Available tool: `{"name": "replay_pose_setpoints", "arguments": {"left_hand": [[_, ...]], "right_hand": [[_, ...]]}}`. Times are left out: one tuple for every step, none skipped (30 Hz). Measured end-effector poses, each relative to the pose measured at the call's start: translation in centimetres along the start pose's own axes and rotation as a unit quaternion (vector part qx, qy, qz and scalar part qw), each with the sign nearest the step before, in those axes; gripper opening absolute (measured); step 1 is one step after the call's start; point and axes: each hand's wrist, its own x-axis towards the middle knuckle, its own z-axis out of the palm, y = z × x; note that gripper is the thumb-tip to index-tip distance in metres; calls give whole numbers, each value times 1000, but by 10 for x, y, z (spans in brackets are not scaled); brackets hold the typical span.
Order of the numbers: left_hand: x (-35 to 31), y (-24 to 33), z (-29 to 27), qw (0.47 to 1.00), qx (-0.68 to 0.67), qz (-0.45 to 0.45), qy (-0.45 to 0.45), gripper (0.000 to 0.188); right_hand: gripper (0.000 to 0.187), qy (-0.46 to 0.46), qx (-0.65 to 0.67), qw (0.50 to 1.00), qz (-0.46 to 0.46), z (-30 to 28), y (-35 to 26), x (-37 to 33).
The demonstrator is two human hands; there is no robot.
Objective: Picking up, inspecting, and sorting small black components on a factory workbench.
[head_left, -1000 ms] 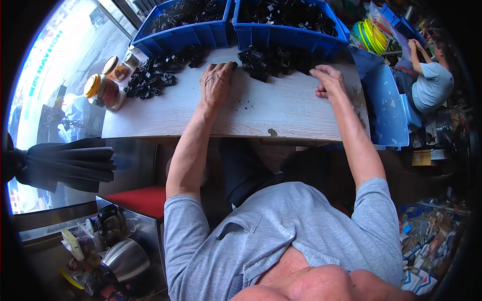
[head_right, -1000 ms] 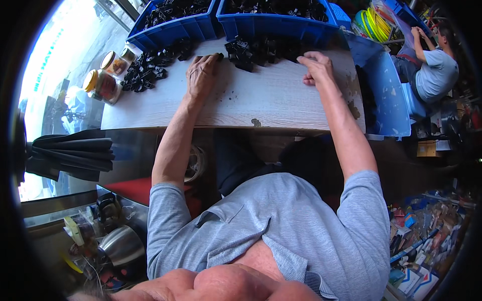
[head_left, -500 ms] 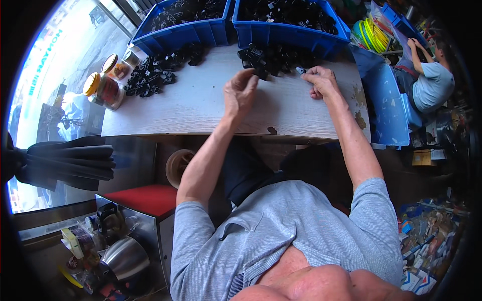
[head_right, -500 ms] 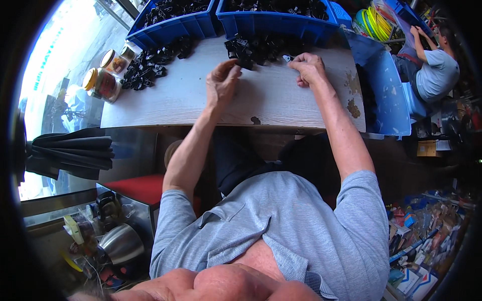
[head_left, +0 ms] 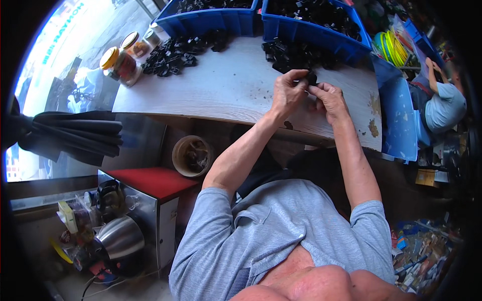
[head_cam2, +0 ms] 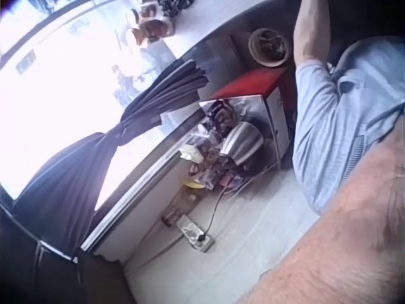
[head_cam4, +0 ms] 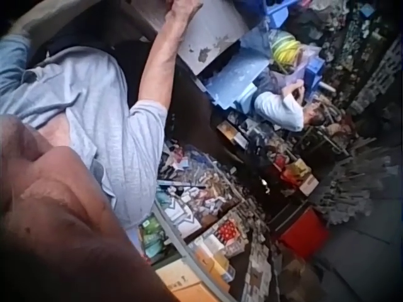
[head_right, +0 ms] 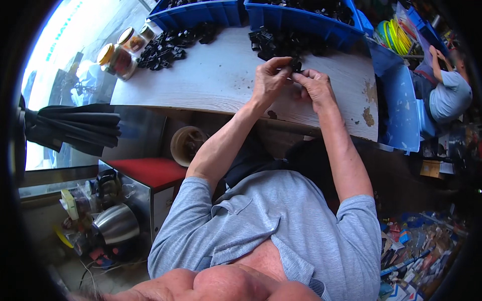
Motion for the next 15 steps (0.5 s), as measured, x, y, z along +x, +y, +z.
{"name": "replay_pose_setpoints", "arguments": {"left_hand": [[0,-3,-6,1000,4,1,7,24],[0,-7,-11,989,92,114,13,23],[0,-10,-17,958,181,224,18,22],[-6,-3,-21,960,203,193,-18,27],[-8,1,-24,960,205,191,-19,27],[-9,4,-26,915,312,251,-43,29],[-10,6,-31,854,416,306,-63,32],[-12,8,-35,853,420,304,-60,32],[-13,9,-38,853,419,305,-60,34],[-14,11,-38,854,416,307,-62,36],[-15,11,-38,854,417,306,-62,36],[-16,12,-37,850,424,305,-63,36],[-17,13,-36,847,431,304,-65,35],[-16,14,-35,847,431,303,-67,35],[-14,15,-35,845,433,307,-72,34]], "right_hand": [[17,-8,1,1000,0,2,1,3],[14,2,-39,999,18,2,1,7],[11,13,-80,996,36,4,2,10],[11,12,-77,996,37,6,1,10],[10,29,-95,994,53,7,0,9],[11,48,-112,990,68,8,-2,7],[11,42,-111,991,69,15,-7,5],[16,57,-122,989,69,21,-13,1],[22,72,-132,986,70,26,-17,0],[22,71,-132,986,71,25,-19,-1],[25,42,-139,987,66,23,-19,-1],[29,14,-146,987,62,22,-20,-1],[29,14,-144,987,64,21,-19,1],[30,8,-164,984,65,20,-19,4],[31,2,-184,981,66,19,-19,7]]}}
